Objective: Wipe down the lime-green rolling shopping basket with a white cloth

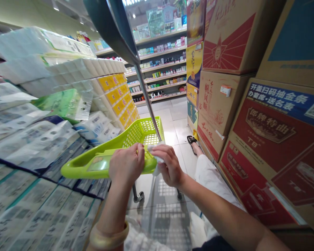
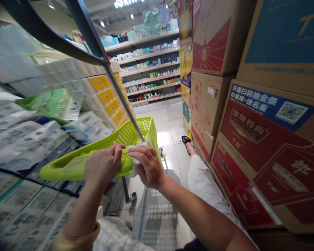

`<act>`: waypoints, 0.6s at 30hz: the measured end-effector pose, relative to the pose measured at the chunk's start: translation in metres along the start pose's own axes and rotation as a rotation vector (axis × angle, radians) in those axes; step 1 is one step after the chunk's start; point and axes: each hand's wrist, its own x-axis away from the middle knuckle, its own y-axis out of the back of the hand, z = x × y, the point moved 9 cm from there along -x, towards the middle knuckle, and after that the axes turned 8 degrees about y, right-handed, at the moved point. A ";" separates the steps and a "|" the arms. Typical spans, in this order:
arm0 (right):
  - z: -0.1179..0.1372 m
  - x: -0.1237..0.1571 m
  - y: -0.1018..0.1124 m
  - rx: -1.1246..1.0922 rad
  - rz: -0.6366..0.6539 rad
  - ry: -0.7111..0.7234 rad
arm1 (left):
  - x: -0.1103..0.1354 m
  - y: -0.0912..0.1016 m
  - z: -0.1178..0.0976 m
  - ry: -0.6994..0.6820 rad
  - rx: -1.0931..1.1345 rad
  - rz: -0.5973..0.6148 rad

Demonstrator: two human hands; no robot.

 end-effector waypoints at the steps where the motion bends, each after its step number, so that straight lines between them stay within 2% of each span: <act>1: -0.006 0.000 0.003 -0.032 -0.047 -0.082 | 0.000 0.000 0.000 0.005 -0.001 0.002; 3: -0.009 0.000 0.006 -0.057 -0.119 -0.205 | -0.001 0.000 0.000 0.012 -0.004 0.007; 4: -0.005 0.000 0.005 -0.049 -0.117 -0.213 | -0.001 0.000 -0.001 0.013 -0.003 0.009; 6: 0.009 -0.002 -0.001 -0.010 -0.053 -0.129 | -0.002 0.000 -0.001 0.009 0.006 0.018; 8: 0.019 -0.003 -0.006 0.006 0.035 0.015 | -0.002 0.000 -0.001 0.010 0.016 0.022; 10: 0.011 -0.002 -0.006 -0.033 0.047 0.061 | -0.003 0.000 -0.001 0.015 0.017 0.026; 11: 0.000 -0.001 -0.002 -0.068 0.009 0.012 | -0.003 0.000 0.000 0.020 0.014 0.028; 13: -0.028 0.001 0.006 -0.144 -0.107 -0.188 | -0.003 0.000 0.000 0.025 0.012 0.033; 15: -0.042 0.006 0.010 -0.171 -0.198 -0.359 | -0.003 -0.001 -0.001 0.023 0.012 0.035; 16: -0.039 0.005 0.009 -0.161 -0.197 -0.369 | -0.003 -0.001 -0.001 0.022 0.012 0.033; 18: -0.015 0.000 0.004 -0.108 -0.117 -0.242 | -0.003 -0.001 -0.001 0.017 0.012 0.025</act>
